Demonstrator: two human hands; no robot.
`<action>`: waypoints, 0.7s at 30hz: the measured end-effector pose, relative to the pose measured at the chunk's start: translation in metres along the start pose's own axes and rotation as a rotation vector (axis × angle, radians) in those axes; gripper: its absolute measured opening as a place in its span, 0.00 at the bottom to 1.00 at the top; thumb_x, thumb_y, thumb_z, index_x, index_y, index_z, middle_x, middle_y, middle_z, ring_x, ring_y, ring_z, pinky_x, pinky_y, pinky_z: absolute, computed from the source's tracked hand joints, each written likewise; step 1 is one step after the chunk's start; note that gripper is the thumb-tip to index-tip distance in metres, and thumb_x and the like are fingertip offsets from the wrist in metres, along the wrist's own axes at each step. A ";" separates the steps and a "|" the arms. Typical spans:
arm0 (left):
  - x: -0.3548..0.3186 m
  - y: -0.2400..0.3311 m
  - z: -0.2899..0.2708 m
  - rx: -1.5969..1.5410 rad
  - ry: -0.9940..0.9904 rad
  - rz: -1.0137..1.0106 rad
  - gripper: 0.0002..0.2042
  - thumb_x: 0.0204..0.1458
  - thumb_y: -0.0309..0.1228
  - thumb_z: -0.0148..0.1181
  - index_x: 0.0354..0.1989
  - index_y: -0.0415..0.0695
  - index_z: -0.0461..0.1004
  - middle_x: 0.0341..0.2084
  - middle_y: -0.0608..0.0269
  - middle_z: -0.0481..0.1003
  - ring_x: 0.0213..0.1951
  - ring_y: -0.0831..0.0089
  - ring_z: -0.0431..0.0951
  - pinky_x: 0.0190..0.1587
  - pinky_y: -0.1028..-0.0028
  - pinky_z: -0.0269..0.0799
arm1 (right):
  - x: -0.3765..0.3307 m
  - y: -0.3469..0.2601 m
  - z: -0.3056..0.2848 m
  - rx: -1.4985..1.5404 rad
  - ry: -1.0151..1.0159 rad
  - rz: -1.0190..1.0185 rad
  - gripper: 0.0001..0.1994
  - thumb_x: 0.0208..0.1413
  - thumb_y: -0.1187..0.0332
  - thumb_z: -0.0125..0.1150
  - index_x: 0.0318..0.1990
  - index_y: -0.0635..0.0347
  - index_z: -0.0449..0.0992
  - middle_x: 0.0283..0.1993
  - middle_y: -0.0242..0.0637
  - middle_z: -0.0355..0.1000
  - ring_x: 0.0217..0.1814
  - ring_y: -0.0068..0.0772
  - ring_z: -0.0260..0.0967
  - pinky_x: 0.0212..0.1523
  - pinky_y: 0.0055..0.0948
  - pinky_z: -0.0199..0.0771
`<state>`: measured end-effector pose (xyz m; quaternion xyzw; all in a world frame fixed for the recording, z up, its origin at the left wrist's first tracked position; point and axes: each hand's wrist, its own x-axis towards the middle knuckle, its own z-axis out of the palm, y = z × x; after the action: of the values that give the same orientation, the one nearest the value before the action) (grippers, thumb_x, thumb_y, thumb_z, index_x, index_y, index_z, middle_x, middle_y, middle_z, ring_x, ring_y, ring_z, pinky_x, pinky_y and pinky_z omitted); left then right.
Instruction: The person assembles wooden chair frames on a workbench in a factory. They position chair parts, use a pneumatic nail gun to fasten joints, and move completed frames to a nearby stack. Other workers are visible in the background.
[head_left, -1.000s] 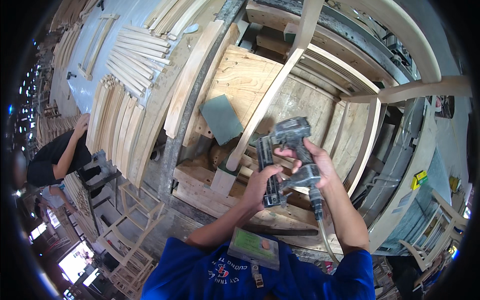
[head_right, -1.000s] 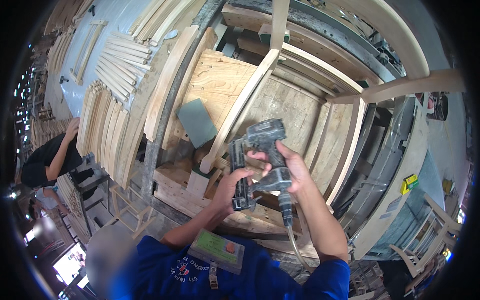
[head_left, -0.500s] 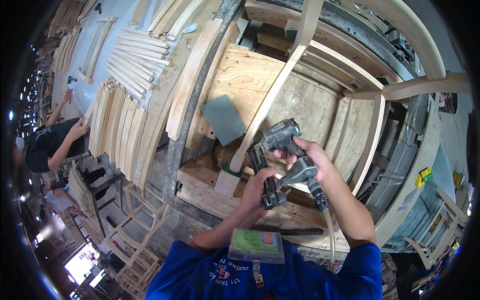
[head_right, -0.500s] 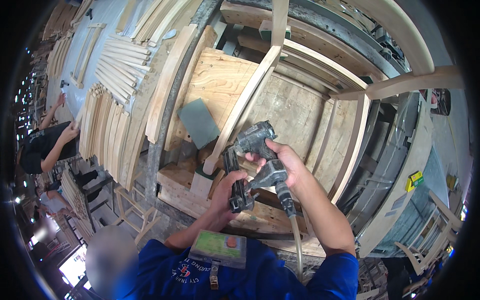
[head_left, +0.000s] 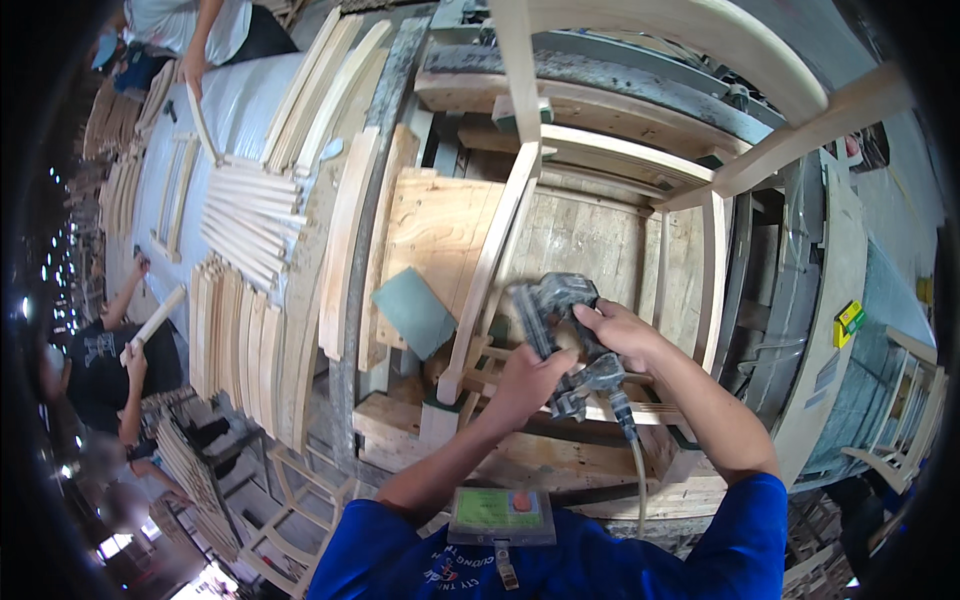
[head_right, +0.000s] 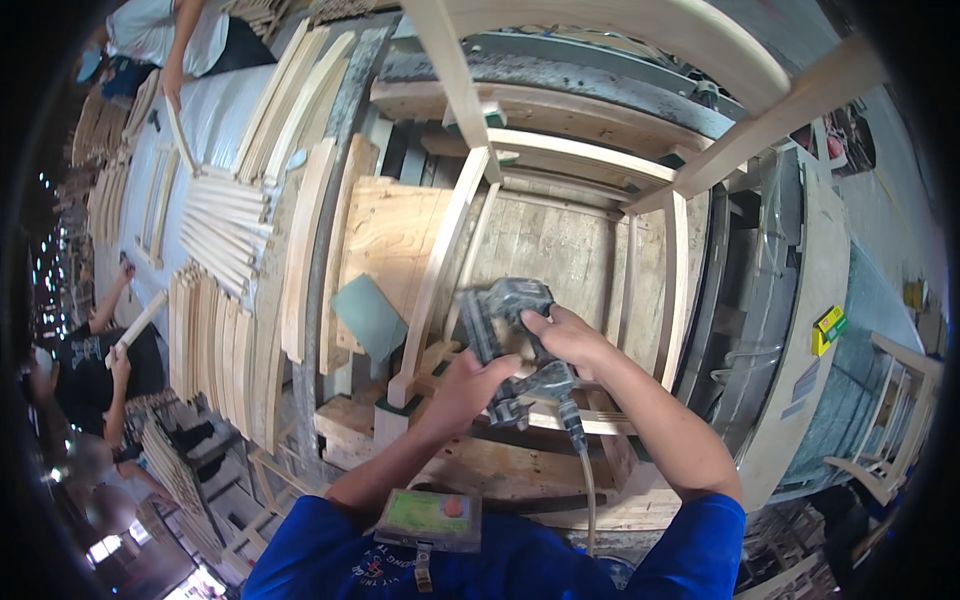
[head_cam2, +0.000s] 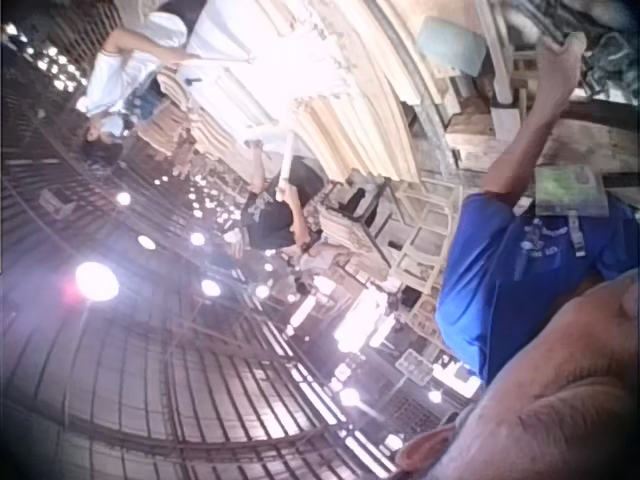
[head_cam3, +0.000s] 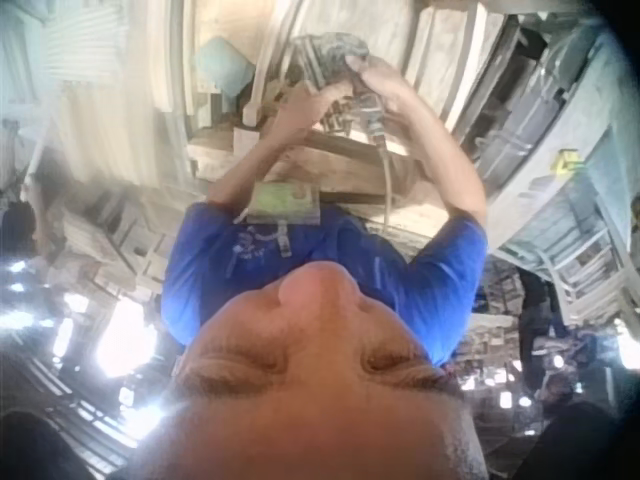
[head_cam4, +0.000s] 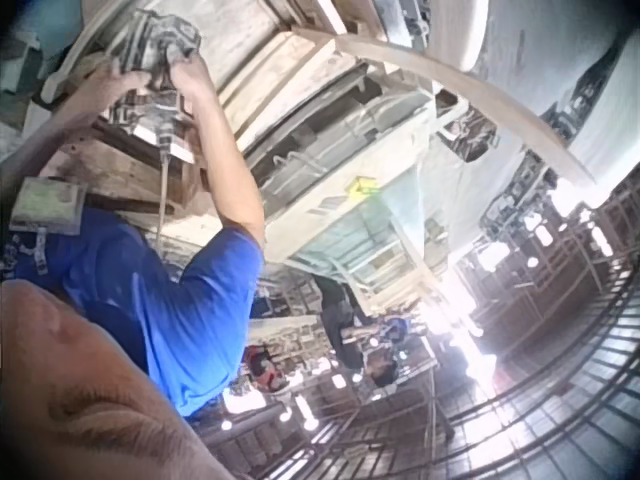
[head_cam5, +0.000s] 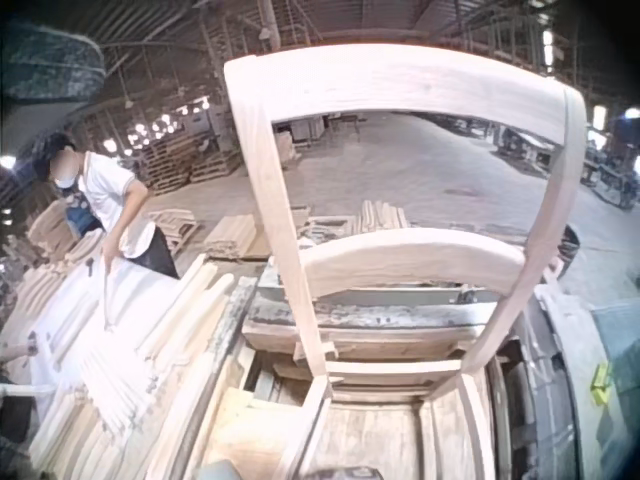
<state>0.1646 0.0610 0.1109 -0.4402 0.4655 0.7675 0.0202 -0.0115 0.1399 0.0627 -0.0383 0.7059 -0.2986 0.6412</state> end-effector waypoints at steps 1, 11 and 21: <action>0.010 0.032 0.002 0.178 -0.128 -0.100 0.10 0.62 0.35 0.62 0.39 0.41 0.78 0.24 0.69 0.77 0.26 0.81 0.77 0.28 0.74 0.73 | 0.017 0.000 -0.004 -0.165 0.125 -0.056 0.34 0.71 0.50 0.52 0.69 0.74 0.62 0.47 0.55 0.78 0.41 0.43 0.83 0.40 0.38 0.84; 0.181 0.118 -0.064 1.448 0.698 0.784 0.26 0.58 0.35 0.62 0.62 0.35 0.66 0.38 0.40 0.79 0.48 0.43 0.77 0.66 0.50 0.57 | 0.175 -0.048 -0.009 0.224 0.147 0.032 0.28 0.67 0.52 0.59 0.50 0.80 0.77 0.44 0.53 0.79 0.37 0.39 0.81 0.33 0.39 0.80; 0.196 0.122 -0.041 1.455 0.536 0.626 0.25 0.59 0.34 0.61 0.61 0.35 0.65 0.35 0.38 0.77 0.44 0.43 0.77 0.65 0.49 0.57 | 0.276 -0.042 -0.020 0.521 0.078 0.083 0.18 0.65 0.60 0.54 0.33 0.69 0.80 0.26 0.47 0.77 0.19 0.42 0.76 0.17 0.43 0.71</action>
<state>0.0176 -0.1124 0.0523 -0.3351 0.9348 0.1151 -0.0263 -0.0918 -0.0079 -0.1612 0.1689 0.6304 -0.4449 0.6133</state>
